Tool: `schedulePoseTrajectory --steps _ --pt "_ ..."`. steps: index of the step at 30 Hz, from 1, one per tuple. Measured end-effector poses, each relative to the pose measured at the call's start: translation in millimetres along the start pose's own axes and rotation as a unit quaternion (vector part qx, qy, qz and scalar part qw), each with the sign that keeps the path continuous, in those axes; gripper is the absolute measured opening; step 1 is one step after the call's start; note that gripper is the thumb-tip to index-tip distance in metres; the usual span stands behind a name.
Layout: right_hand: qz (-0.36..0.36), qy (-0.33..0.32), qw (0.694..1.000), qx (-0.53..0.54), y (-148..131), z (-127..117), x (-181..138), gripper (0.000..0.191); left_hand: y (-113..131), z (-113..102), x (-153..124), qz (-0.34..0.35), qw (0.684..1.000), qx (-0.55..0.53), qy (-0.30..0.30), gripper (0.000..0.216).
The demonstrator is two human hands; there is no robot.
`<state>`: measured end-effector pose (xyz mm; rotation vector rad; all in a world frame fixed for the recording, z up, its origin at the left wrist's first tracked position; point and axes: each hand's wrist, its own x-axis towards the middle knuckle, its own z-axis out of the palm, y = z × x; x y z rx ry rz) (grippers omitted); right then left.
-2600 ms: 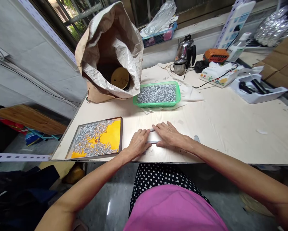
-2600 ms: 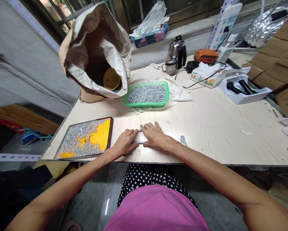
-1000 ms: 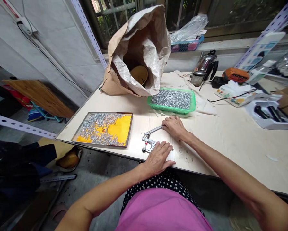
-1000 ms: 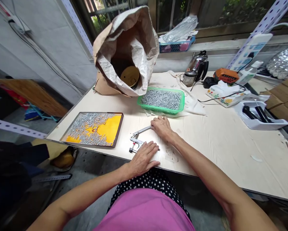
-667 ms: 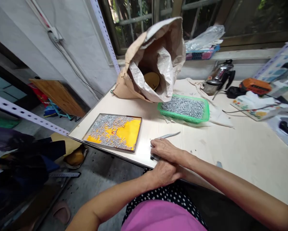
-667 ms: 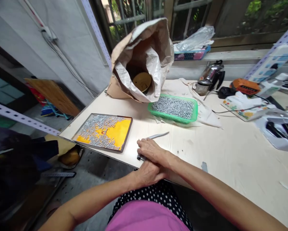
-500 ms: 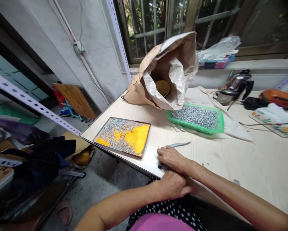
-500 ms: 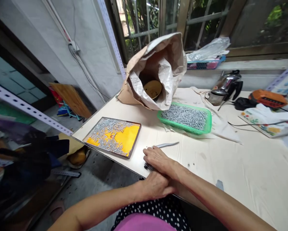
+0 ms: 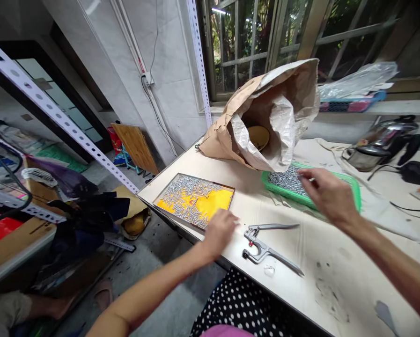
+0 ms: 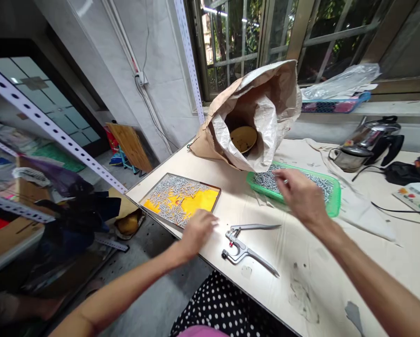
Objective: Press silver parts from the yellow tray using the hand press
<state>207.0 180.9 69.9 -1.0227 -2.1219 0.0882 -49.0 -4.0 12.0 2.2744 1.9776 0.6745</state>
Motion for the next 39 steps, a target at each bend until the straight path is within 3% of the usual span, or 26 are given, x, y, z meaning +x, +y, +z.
schedulePoseTrajectory --steps 2,4,7,11,14,18,22,25,28,31,33,36,39 --pt "0.045 -0.013 0.995 -0.089 36.6 -4.1 7.9 0.044 -42.8 -21.9 8.7 -0.111 0.990 0.091 0.005 0.023" --pt "0.059 -0.032 0.992 -0.110 53.3 -3.0 2.2 0.050 -79.1 -36.7 15.2 -0.194 0.970 0.149 -0.003 0.021" --pt "0.045 -0.058 0.994 -0.081 35.8 5.2 -28.9 0.050 -112.0 -44.4 21.2 -0.240 0.952 0.189 -0.032 0.021" --pt "-0.007 -0.141 0.990 -0.012 -24.2 20.2 -85.8 0.041 -123.2 -40.9 28.2 -0.287 0.937 0.183 -0.084 0.020" --pt "0.000 -0.184 0.983 0.013 -56.8 30.4 -119.2 0.037 -124.5 -38.0 34.0 -0.306 0.932 0.169 -0.098 0.018" --pt "0.037 -0.214 0.975 0.039 -73.1 40.4 -145.4 0.033 -129.7 -39.0 38.3 -0.322 0.931 0.142 -0.098 0.020" --pt "0.062 -0.181 0.980 0.062 -77.7 41.9 -153.4 0.032 -136.5 -51.4 39.8 -0.329 0.937 0.097 -0.070 0.016" --pt "0.081 -0.148 0.980 0.108 -84.1 39.9 -142.8 0.032 -134.0 -61.7 38.5 -0.327 0.942 0.053 -0.046 0.016" --pt "0.095 -0.135 0.966 0.200 -101.4 45.8 -116.7 0.032 -114.3 -60.7 30.9 -0.321 0.945 -0.053 -0.013 0.015" --pt "0.123 -0.153 0.936 0.293 -129.2 67.5 -85.1 0.037 -78.7 -49.0 17.5 -0.312 0.912 -0.263 0.041 0.017" --pt "0.156 -0.166 0.911 0.344 -148.0 88.1 -68.3 0.041 -55.3 -41.4 8.7 -0.302 0.886 -0.347 0.063 0.020" --pt "0.201 -0.173 0.876 0.403 -168.6 116.1 -54.5 0.043 -35.8 -35.9 0.1 -0.295 0.872 -0.382 0.083 0.025" --pt "0.220 -0.169 0.858 0.432 -177.9 131.6 -51.0 0.043 -37.2 -34.7 -4.3 -0.304 0.860 -0.399 0.091 0.030"
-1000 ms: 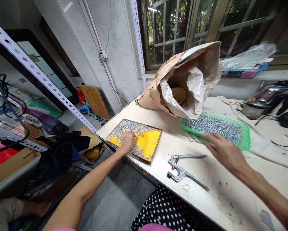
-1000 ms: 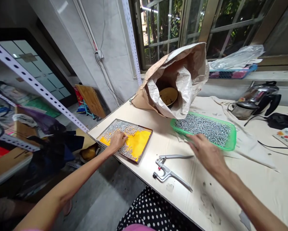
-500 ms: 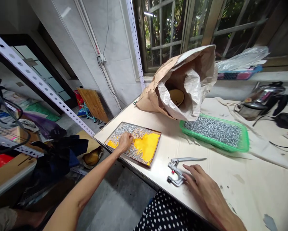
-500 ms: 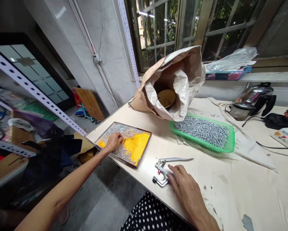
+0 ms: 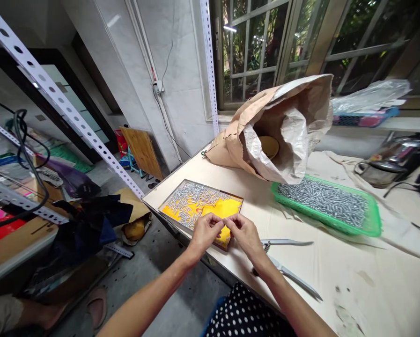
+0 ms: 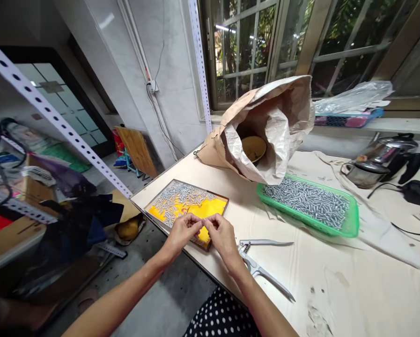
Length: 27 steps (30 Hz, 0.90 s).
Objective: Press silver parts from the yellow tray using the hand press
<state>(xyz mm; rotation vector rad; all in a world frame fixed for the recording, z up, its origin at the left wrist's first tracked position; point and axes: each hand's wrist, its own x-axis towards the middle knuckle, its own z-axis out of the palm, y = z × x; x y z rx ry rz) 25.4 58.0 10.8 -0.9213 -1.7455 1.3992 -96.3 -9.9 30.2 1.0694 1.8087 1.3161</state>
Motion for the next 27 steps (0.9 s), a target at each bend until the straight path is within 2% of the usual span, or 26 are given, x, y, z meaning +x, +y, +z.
schedulePoseTrajectory --steps 3,6,10,13,16,18,20,23,27 --pt "0.014 -0.008 1.000 0.009 2.2 4.6 1.9 0.042 -7.1 -6.1 3.0 -0.025 0.999 -0.030 -0.006 0.034" --pt "0.019 -0.017 1.000 -0.009 2.8 5.8 2.1 0.039 -12.4 -10.6 4.6 -0.071 0.992 -0.098 -0.042 0.041" --pt "0.041 -0.037 0.998 -0.007 3.8 9.7 6.0 0.038 -14.1 -17.5 8.0 -0.173 0.953 -0.221 -0.112 0.055" --pt "0.048 -0.038 0.998 0.013 3.9 11.1 15.9 0.036 -12.3 -26.0 13.6 -0.203 0.941 -0.254 -0.096 0.058" --pt "-0.008 -0.023 0.998 -0.056 1.3 6.7 28.0 0.030 -7.6 -35.7 17.9 -0.173 0.950 -0.256 -0.036 0.055" --pt "-0.075 -0.024 0.985 -0.152 -1.7 1.4 31.4 0.028 -3.7 -40.0 18.3 -0.163 0.953 -0.255 -0.030 0.052" --pt "-0.139 -0.057 0.966 -0.211 -4.6 -4.0 28.6 0.035 0.2 -40.6 16.6 -0.176 0.948 -0.260 -0.051 0.050" --pt "-0.202 -0.114 0.950 -0.207 -7.2 -11.9 15.4 0.036 6.2 -33.2 10.8 -0.207 0.933 -0.279 -0.096 0.048" --pt "-0.237 -0.082 0.944 -0.214 -8.9 -30.9 -11.1 0.027 15.8 -14.0 -2.6 -0.240 0.912 -0.285 -0.172 0.048"
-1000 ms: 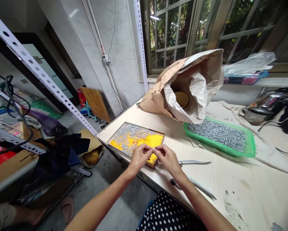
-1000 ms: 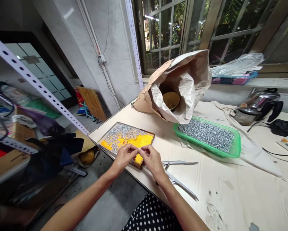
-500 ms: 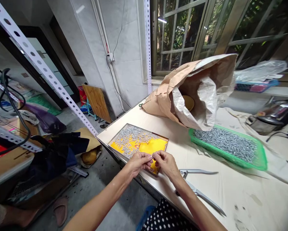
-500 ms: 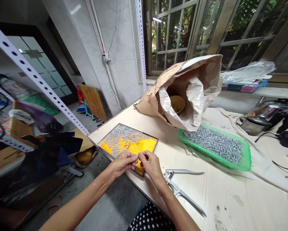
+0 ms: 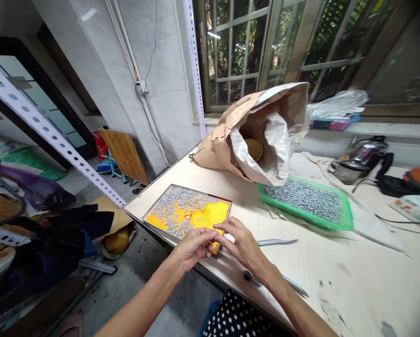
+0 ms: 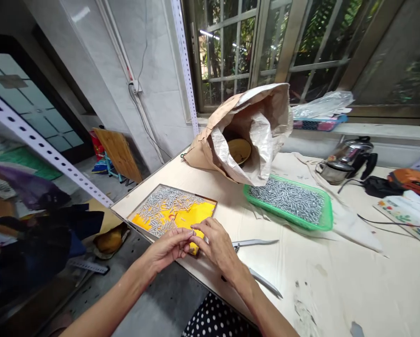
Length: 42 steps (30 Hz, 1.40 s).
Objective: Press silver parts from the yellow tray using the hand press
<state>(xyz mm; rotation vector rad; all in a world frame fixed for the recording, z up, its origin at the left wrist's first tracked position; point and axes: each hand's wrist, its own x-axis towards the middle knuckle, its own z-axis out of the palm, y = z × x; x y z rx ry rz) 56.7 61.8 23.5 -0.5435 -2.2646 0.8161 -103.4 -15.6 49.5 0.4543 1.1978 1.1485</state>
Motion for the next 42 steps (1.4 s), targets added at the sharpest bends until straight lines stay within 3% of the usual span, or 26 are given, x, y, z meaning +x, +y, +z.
schedulePoseTrajectory --steps 4,8,12,15,17,21,27,32,42 --pt "0.008 0.014 0.999 -0.048 -8.3 -24.7 -38.6 0.024 -17.7 23.6 -5.6 -0.035 0.997 0.025 -0.059 0.043" --pt "0.053 0.013 0.994 -0.093 -14.7 -39.6 -81.2 0.021 -45.0 45.0 -2.6 -0.058 0.992 0.075 -0.080 0.046" --pt "0.109 0.000 0.985 -0.137 -14.4 -48.1 -117.6 0.030 -64.3 64.2 10.3 -0.056 0.982 0.171 -0.065 0.045" --pt "0.156 0.011 0.968 -0.197 -6.6 -58.5 -138.7 0.044 -65.9 71.2 25.8 -0.005 0.968 0.247 -0.030 0.035" --pt "0.198 0.018 0.949 -0.247 1.8 -66.3 -149.1 0.039 -63.8 71.4 36.1 0.022 0.959 0.284 -0.007 0.028" --pt "0.237 -0.019 0.929 -0.283 16.5 -76.4 -158.6 0.025 -62.2 66.8 49.2 0.011 0.938 0.347 0.011 0.019" --pt "0.237 -0.072 0.922 -0.299 24.9 -72.8 -157.3 0.017 -61.9 67.0 53.9 -0.026 0.900 0.434 -0.037 0.028" --pt "0.241 -0.063 0.920 -0.302 27.9 -68.8 -158.2 0.020 -55.1 70.4 53.9 -0.043 0.866 0.495 -0.062 0.036" --pt "0.225 -0.040 0.925 -0.304 30.5 -65.6 -161.1 0.023 -55.8 72.5 54.4 -0.095 0.855 0.507 -0.048 0.027"
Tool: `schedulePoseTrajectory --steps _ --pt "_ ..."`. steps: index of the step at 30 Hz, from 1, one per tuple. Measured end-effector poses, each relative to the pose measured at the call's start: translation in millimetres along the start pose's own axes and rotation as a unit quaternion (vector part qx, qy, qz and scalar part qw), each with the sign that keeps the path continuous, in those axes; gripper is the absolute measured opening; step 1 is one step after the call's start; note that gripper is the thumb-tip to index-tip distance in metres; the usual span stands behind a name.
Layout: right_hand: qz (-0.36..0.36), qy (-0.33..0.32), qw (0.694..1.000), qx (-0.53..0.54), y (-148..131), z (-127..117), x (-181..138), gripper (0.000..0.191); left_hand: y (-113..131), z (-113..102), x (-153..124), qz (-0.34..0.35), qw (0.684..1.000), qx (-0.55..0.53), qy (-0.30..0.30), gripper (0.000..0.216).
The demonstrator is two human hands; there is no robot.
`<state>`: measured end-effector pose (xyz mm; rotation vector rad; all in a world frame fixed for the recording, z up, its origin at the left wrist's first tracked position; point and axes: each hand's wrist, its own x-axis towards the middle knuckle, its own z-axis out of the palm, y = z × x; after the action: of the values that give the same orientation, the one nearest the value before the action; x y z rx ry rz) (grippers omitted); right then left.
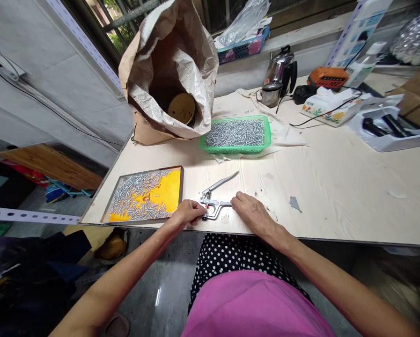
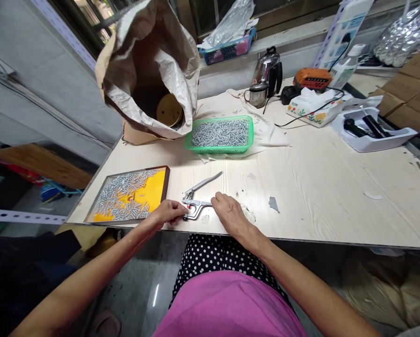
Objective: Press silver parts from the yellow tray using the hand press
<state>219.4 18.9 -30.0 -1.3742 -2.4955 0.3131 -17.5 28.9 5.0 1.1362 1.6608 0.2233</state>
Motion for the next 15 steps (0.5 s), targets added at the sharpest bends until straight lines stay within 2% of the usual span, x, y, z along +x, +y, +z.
schedulePoseTrajectory --steps 9,12,15 --pt "-0.002 0.003 1.000 0.008 -2.0 -0.1 -0.8 0.022 12.6 -8.5 5.3 -0.075 0.995 -0.001 -0.073 0.030" --pt "0.003 -0.023 1.000 0.003 -2.1 -7.1 0.8 0.022 13.3 -9.3 6.2 -0.077 0.994 -0.002 -0.081 0.033" --pt "-0.016 -0.054 0.998 0.013 5.1 -19.5 8.0 0.010 9.8 -9.5 6.7 -0.078 0.994 0.001 -0.082 0.035"
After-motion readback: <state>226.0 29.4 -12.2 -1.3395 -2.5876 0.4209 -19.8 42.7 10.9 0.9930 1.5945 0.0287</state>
